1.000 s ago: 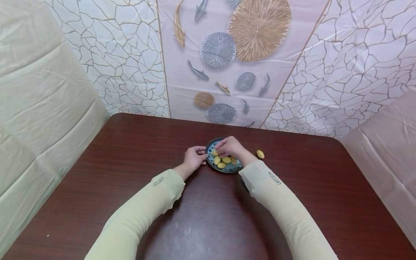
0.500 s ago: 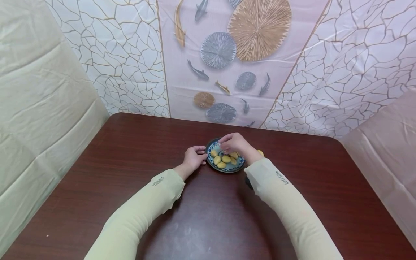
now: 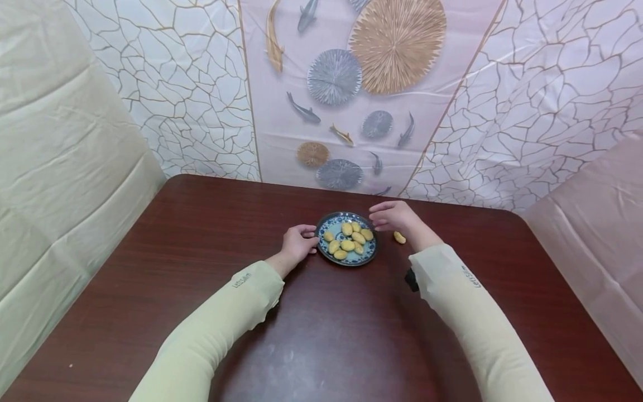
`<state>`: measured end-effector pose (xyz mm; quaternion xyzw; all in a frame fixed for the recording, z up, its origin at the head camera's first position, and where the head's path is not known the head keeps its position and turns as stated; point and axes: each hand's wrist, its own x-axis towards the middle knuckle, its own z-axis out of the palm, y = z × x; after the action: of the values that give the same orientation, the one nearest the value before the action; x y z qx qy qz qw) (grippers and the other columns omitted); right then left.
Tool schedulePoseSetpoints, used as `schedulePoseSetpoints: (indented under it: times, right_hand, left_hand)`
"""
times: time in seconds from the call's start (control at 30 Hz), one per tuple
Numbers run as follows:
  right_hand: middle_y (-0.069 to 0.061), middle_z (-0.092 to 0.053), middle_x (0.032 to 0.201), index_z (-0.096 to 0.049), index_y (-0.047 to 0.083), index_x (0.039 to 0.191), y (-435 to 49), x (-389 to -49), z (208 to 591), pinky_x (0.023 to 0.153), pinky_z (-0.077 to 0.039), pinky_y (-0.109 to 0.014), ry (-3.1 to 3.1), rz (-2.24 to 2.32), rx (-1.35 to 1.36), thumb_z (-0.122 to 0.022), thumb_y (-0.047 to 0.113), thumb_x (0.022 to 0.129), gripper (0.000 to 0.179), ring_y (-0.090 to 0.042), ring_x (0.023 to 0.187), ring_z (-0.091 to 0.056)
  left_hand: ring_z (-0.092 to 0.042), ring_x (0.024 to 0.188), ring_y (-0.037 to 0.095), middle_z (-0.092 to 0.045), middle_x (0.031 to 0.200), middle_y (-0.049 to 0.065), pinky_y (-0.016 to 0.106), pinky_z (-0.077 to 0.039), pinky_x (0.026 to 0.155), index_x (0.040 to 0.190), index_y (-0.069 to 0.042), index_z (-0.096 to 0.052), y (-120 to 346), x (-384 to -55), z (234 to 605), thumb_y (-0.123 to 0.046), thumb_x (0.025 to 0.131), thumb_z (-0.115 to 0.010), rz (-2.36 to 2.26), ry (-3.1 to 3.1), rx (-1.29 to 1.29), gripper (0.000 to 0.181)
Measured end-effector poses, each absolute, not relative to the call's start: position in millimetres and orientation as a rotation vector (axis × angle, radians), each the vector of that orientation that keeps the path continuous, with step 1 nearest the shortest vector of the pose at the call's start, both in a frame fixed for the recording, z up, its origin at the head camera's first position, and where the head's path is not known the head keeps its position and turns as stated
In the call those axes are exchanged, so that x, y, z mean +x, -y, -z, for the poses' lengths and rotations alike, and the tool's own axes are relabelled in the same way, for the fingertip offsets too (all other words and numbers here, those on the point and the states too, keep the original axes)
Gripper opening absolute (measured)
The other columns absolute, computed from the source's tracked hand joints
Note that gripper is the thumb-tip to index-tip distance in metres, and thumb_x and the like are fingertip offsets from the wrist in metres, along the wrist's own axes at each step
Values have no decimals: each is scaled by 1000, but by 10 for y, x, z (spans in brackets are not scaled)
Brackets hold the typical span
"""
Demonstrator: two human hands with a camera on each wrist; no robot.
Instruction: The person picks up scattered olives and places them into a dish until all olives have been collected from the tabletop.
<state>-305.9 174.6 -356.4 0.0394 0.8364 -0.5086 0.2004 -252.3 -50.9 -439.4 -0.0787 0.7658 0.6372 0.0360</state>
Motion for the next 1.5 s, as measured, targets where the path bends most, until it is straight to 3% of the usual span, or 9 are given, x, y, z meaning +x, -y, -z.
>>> schedulePoseSetpoints:
  times: [0.2, 0.47, 0.8, 1.07, 1.5]
  right_hand:
    - [-15, -62, 113, -44, -7, 133, -1972, -3050, 3594, 88, -55, -33, -2339, 1412, 122, -54, 11, 94, 44, -6, 77, -62]
    - [11, -63, 73, -41, -9, 135, -2199, -3058, 3642, 83, -57, -28, -2294, 1481, 180, -53, 11, 94, 46, -4, 73, -61]
    - [9, -65, 82, -39, -10, 136, -2407, -3047, 3745, 79, -57, -24, -2304, 1480, 208, -52, 12, 95, 49, -3, 77, -61]
    - [13, -62, 72, -39, -10, 135, -2462, -3072, 3838, 71, -57, -21, -2279, 1493, 284, -54, 9, 94, 48, -3, 72, -59]
    - [6, -62, 75, -46, -14, 127, -2413, -3045, 3936, 70, -58, -24, -2331, 1403, 259, -53, 3, 92, 39, -6, 70, -57]
  left_hand:
    - [-63, 75, 15, -61, 113, 22, 23, -58, 61, 120, 3, -59, 529, -2528, 4390, 2, 86, -61, -1952, -2361, -231, 34]
    - [-61, 71, 14, -62, 113, 22, 24, -58, 60, 120, 3, -59, 558, -2537, 4388, 2, 86, -62, -1959, -2364, -242, 34]
    - [-62, 73, 14, -61, 113, 22, 23, -58, 60, 120, 3, -59, 559, -2535, 4406, 2, 86, -62, -1952, -2365, -232, 34]
    - [-63, 78, 15, -61, 114, 22, 24, -58, 62, 121, 2, -59, 545, -2534, 4406, 1, 87, -61, -1946, -2355, -227, 34]
    - [-63, 77, 17, -60, 115, 21, 25, -58, 63, 122, 1, -59, 529, -2516, 4396, 0, 87, -61, -1942, -2344, -227, 35]
